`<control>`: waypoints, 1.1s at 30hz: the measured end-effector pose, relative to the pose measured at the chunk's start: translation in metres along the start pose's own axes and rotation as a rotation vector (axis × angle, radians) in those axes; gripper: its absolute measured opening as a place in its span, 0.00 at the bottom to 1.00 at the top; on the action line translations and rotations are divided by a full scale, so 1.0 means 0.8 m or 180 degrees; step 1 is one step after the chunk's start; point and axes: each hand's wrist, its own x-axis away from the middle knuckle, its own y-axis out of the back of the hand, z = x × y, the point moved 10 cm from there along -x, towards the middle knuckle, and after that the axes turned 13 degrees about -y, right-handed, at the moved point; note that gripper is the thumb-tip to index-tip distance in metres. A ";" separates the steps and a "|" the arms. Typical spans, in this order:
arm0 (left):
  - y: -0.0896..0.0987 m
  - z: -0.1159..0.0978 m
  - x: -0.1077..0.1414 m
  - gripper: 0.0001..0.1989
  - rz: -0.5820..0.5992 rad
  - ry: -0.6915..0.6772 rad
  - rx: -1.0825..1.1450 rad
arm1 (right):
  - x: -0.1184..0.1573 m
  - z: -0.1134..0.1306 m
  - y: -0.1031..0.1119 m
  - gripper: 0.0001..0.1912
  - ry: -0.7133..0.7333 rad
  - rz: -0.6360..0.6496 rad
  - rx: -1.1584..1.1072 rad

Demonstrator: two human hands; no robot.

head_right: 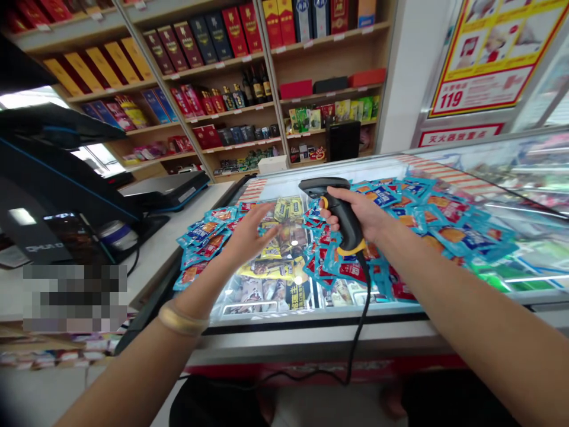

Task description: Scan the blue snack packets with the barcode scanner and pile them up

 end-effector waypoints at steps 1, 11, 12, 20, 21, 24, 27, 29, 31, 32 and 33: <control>-0.018 -0.015 -0.007 0.26 -0.0001 -0.0055 0.0301 | 0.008 0.004 0.014 0.11 0.0037 -0.0049 0.0006; -0.169 -0.128 -0.024 0.39 0.1100 -0.1013 0.0637 | 0.055 0.008 0.096 0.11 0.0255 -0.0350 -0.0224; -0.175 -0.128 -0.024 0.38 0.1112 -0.1042 0.0570 | 0.055 0.007 0.097 0.11 0.0247 -0.0350 -0.0246; -0.156 -0.094 -0.025 0.30 0.0709 -0.0705 0.0509 | 0.048 0.006 0.088 0.10 0.0239 -0.0205 -0.0189; -0.151 -0.089 -0.026 0.29 0.0635 -0.0620 0.0529 | 0.048 0.006 0.087 0.10 0.0236 -0.0202 -0.0193; -0.134 -0.069 -0.030 0.28 0.0270 -0.0323 0.0602 | 0.049 0.004 0.089 0.10 0.0208 -0.0237 -0.0273; -0.121 -0.040 -0.030 0.26 -0.0185 0.0187 0.0911 | 0.049 0.001 0.090 0.09 0.0138 -0.0287 -0.0351; -0.123 -0.018 -0.025 0.22 -0.0428 0.0667 0.1490 | 0.049 -0.001 0.087 0.09 0.0093 -0.0283 -0.0314; -0.131 -0.001 -0.019 0.23 -0.0634 0.1139 0.2242 | 0.050 -0.002 0.083 0.09 0.0074 -0.0256 -0.0235; -0.135 0.004 -0.017 0.24 -0.0732 0.1328 0.2573 | 0.050 -0.003 0.082 0.09 0.0068 -0.0244 -0.0199; -0.137 0.007 -0.015 0.24 -0.0824 0.1474 0.2833 | 0.050 -0.003 0.081 0.09 0.0064 -0.0241 -0.0170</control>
